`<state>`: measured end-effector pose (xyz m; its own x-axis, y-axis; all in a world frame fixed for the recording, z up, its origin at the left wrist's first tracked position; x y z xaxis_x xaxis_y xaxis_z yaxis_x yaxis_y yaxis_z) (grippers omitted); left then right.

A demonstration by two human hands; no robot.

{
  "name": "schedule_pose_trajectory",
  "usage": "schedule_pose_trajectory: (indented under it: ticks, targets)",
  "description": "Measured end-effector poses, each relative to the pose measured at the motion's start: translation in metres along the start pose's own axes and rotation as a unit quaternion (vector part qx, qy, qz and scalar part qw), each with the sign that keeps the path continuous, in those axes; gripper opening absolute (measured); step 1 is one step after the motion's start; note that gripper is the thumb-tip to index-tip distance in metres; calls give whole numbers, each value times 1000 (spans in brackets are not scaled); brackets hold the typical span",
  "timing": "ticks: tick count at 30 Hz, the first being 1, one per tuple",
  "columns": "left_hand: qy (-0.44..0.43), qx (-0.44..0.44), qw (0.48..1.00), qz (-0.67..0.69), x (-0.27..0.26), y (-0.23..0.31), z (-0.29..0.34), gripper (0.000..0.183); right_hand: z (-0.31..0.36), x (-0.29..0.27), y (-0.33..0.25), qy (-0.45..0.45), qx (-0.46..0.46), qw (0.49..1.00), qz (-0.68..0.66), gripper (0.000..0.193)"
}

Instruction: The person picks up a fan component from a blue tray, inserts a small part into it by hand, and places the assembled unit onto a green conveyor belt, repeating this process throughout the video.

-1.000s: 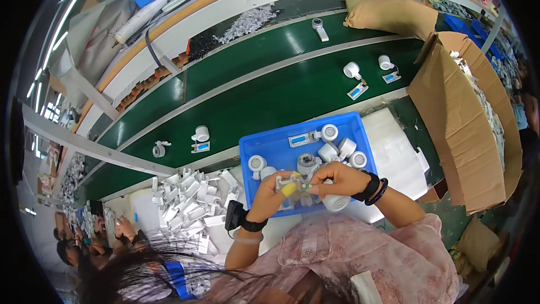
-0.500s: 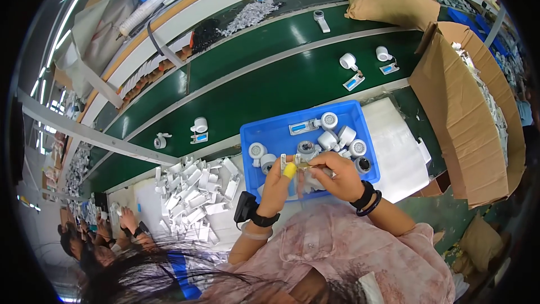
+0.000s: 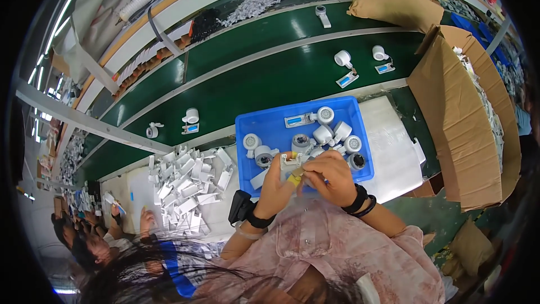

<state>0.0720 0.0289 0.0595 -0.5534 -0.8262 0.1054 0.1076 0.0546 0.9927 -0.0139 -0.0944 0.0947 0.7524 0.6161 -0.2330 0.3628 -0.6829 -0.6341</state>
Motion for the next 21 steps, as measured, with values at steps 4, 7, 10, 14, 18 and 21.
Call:
schedule_pose_trajectory:
  ticks: [4, 7, 10, 14, 18, 21]
  targets:
    - [-17, -21, 999, 20, 3, -1, 2, 43, 0, -2, -3, -8, -27, 1000, 2, 21]
    - [-27, 0, 1000, 4, 2, -4, 2, 44, -4, -3, -6, 8, -47, 999, 15, 24]
    - [-33, 34, 999, -14, 1, -5, 3, 44, -3, -2, -6, 9, -45, 999, 11, 26]
    - [-45, 53, 997, -18, 1, -2, 4, 44, 0, -2, -4, 12, -42, 999, 16, 26]
    - [-41, 32, 998, -42, 1, -1, 6, 49, 0, -2, -5, 13, -43, 999, 20, 27]
    - [-38, 39, 997, -50, 1, -4, 7, 48, 1, -1, -5, 15, -45, 998, 29, 27]
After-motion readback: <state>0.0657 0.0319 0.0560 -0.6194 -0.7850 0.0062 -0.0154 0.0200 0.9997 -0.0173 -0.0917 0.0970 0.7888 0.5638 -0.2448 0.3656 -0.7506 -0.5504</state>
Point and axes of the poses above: each hand's wrist, its own z-axis away from the middle knuckle, its own x-axis out of the palm, y = z × x, the point moved 5 cm from there along -z, towards the middle knuckle, and after that the axes turned 15 degrees about y, right-handed, at the moved point
